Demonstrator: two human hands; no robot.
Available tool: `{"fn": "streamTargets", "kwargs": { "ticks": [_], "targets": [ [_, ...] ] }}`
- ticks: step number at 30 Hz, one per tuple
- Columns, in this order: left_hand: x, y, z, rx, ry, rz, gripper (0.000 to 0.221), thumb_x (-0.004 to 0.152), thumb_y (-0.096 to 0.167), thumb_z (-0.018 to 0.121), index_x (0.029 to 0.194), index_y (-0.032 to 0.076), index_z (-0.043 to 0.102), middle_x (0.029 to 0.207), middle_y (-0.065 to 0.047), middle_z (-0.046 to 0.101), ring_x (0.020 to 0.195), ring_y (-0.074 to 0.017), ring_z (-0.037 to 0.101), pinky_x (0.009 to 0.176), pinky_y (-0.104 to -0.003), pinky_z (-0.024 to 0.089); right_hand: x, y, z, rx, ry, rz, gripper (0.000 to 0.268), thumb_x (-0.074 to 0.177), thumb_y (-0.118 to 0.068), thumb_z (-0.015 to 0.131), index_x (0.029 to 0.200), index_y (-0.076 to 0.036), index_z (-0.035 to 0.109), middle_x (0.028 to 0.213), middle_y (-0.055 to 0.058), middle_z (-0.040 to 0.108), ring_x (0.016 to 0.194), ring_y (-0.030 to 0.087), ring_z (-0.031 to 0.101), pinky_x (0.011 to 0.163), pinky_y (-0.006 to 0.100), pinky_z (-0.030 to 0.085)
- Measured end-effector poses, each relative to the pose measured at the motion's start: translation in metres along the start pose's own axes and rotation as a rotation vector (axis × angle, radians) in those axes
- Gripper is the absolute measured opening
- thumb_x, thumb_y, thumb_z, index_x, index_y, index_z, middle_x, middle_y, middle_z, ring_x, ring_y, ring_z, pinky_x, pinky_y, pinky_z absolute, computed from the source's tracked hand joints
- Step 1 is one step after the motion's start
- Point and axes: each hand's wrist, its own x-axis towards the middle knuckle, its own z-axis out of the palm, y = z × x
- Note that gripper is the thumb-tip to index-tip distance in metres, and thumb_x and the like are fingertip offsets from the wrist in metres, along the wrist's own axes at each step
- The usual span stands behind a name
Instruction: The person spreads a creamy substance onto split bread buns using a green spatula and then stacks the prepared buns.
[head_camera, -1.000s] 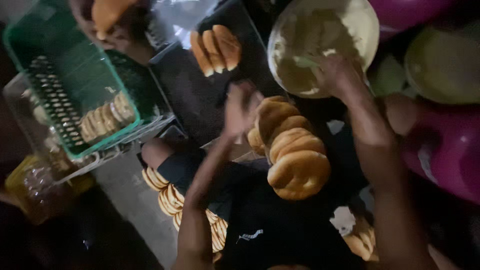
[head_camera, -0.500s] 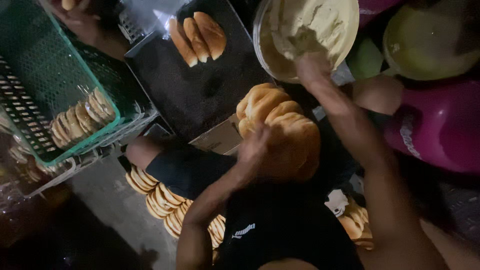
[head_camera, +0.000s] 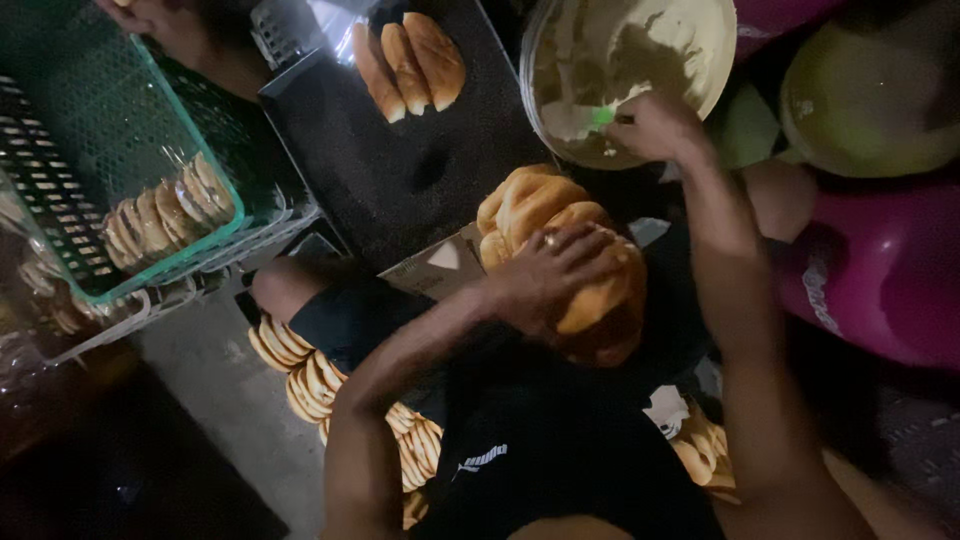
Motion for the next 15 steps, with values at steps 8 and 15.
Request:
{"fn": "streamTargets", "kwargs": {
  "ticks": [8, 15],
  "targets": [
    [0.004, -0.138, 0.057, -1.747, 0.975, -0.398, 0.068, 0.098, 0.056, 0.053, 0.138, 0.0, 0.054, 0.124, -0.029, 0.063, 0.109, -0.0418, 0.068, 0.088, -0.061, 0.059, -0.027, -0.048, -0.029, 0.358, -0.033, -0.229, 0.041, 0.099, -0.05, 0.071, 0.099, -0.009, 0.079, 0.082, 0.01, 0.075, 0.066, 0.016, 0.067, 0.064, 0.035, 0.054],
    [0.015, -0.146, 0.069, -1.83, 1.38, -0.022, 0.069, 0.109, 0.062, 0.041, 0.142, 0.002, 0.055, 0.13, -0.021, 0.063, 0.123, -0.0387, 0.06, 0.11, -0.058, 0.048, -0.009, -0.087, 0.015, 0.14, -0.23, -0.254, 0.049, 0.099, -0.059, 0.062, 0.098, -0.014, 0.082, 0.067, 0.007, 0.071, 0.052, 0.02, 0.062, 0.055, 0.038, 0.049]
  ]
}}
